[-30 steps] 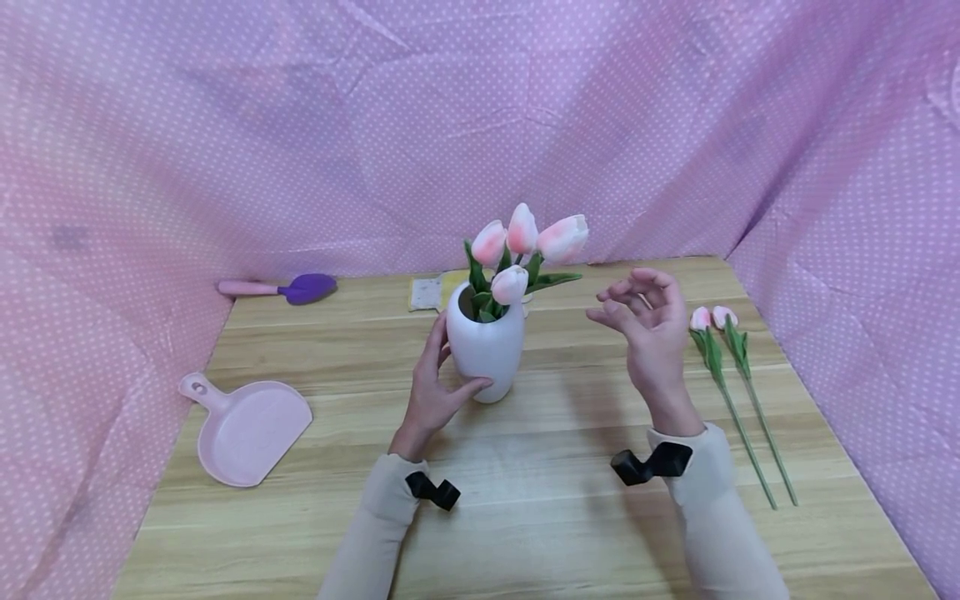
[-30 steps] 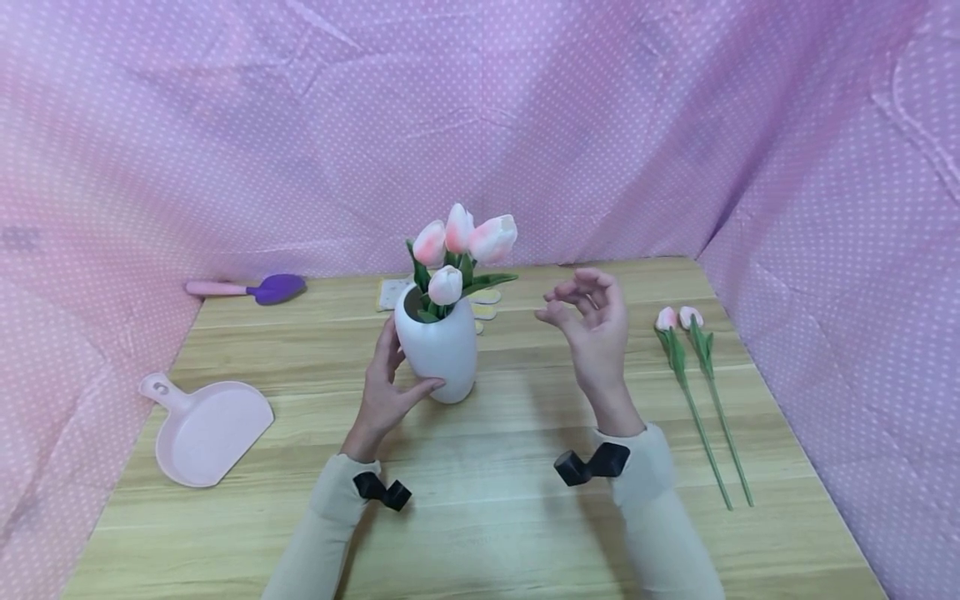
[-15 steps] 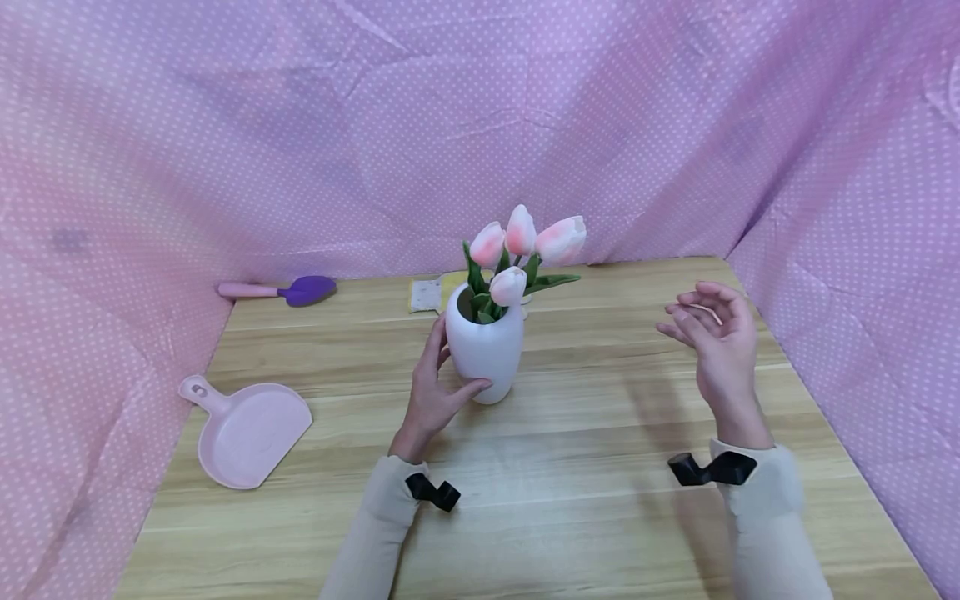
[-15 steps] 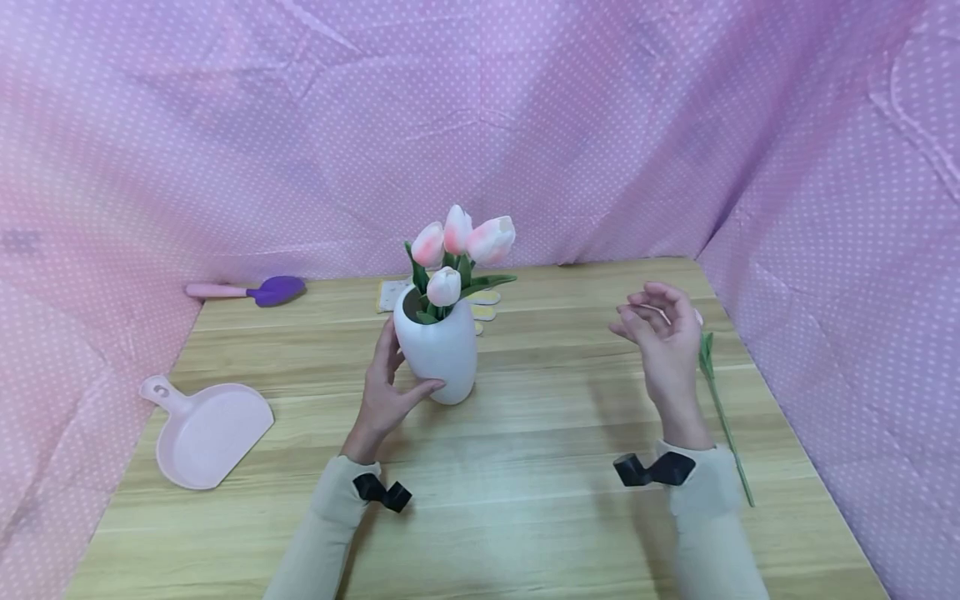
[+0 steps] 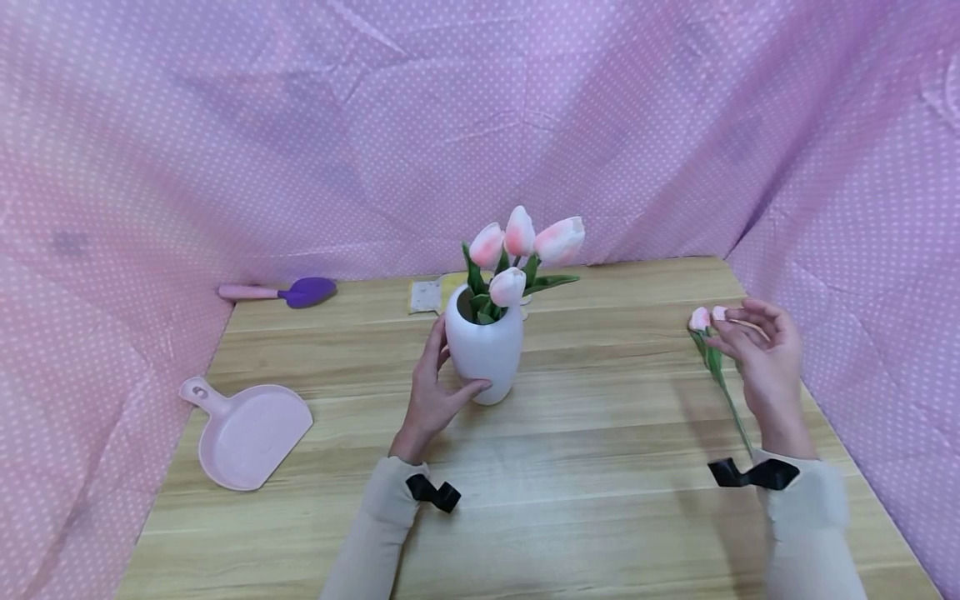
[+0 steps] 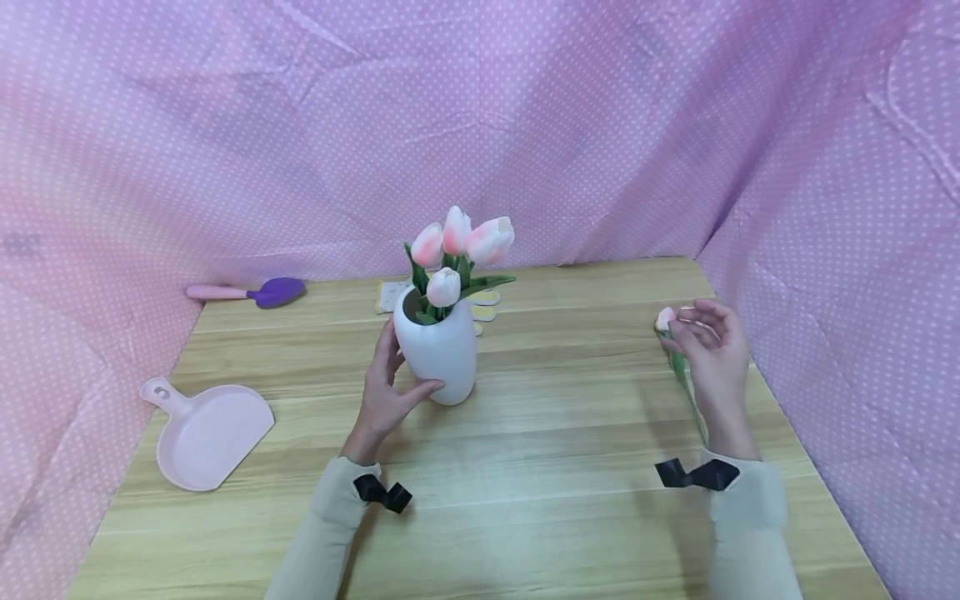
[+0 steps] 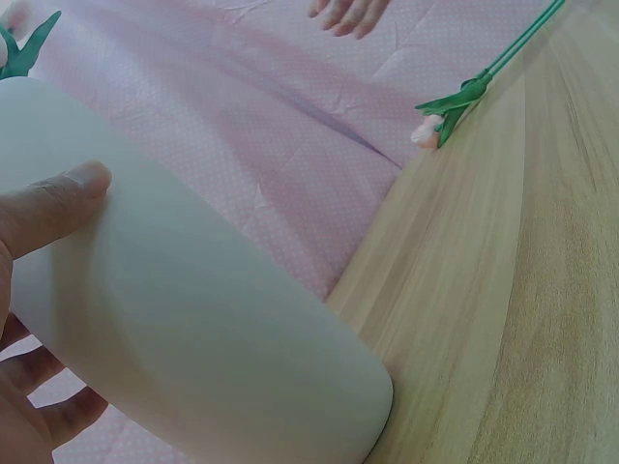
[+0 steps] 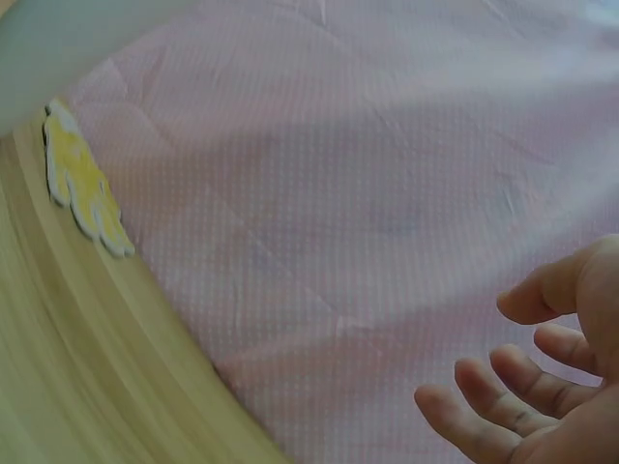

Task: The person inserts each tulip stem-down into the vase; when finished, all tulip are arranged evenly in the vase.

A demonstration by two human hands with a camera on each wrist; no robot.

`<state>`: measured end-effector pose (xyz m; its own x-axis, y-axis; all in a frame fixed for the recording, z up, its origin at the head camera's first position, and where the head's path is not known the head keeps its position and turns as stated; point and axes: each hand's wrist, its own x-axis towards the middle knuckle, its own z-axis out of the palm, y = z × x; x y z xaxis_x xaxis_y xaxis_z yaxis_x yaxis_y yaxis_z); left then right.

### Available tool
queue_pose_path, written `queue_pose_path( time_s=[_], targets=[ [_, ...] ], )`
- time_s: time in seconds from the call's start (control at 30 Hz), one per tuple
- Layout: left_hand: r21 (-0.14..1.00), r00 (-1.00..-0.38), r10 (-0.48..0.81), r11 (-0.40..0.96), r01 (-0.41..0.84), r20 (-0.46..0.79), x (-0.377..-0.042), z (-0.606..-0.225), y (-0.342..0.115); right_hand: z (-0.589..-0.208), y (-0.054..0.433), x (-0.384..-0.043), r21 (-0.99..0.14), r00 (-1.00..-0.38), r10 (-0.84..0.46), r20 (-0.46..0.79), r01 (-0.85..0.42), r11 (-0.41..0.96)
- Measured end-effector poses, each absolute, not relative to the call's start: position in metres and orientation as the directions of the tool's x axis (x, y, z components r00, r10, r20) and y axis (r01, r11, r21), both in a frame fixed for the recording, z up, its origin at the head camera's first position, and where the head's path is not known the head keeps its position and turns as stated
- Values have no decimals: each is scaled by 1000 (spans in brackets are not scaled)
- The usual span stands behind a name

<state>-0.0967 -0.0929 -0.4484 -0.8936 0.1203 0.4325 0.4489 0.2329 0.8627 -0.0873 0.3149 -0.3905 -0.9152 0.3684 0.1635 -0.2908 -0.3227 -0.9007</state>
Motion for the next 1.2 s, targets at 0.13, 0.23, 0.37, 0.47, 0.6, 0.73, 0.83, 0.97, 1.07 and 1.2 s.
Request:
queue_pose_path(
  time_s=[0.13,0.23,0.37,0.47,0.6,0.73,0.83,0.97,1.07,1.2],
  targets=[
    [864,-895,122,232,447,430,-97,-448,-94,-401,332,-86,-930,-926,354,128,-237,-283],
    [865,-896,122,234,444,427,-97,-448,-94,-408,341,-86,-954,-928,360,98,-190,-232],
    [865,-895,120,231,446,429,-96,-448,-93,-416,353,-84,-979,-932,354,73,-135,-152],
    [865,-895,121,229,447,430,-96,-448,-93,-422,361,-82,-994,-940,336,58,-87,-70],
    [867,-896,123,229,443,426,-97,-448,-93,-430,373,-80,-995,-955,296,18,11,96],
    [866,-895,125,227,445,428,-97,-448,-93,-440,382,-78,-945,-967,252,-37,115,306],
    [866,-895,125,228,446,428,-97,-448,-93,-446,386,-78,-898,-969,239,-56,153,412],
    [867,-897,124,231,442,424,-97,-448,-93,-452,388,-79,-824,-969,236,-74,193,533],
    [865,-895,123,231,445,428,-97,-449,-93,-454,390,-80,-763,-970,215,-115,225,606],
    [863,-893,120,232,449,433,-97,-450,-93,-456,392,-80,-699,-968,172,-183,250,670]
  ],
)
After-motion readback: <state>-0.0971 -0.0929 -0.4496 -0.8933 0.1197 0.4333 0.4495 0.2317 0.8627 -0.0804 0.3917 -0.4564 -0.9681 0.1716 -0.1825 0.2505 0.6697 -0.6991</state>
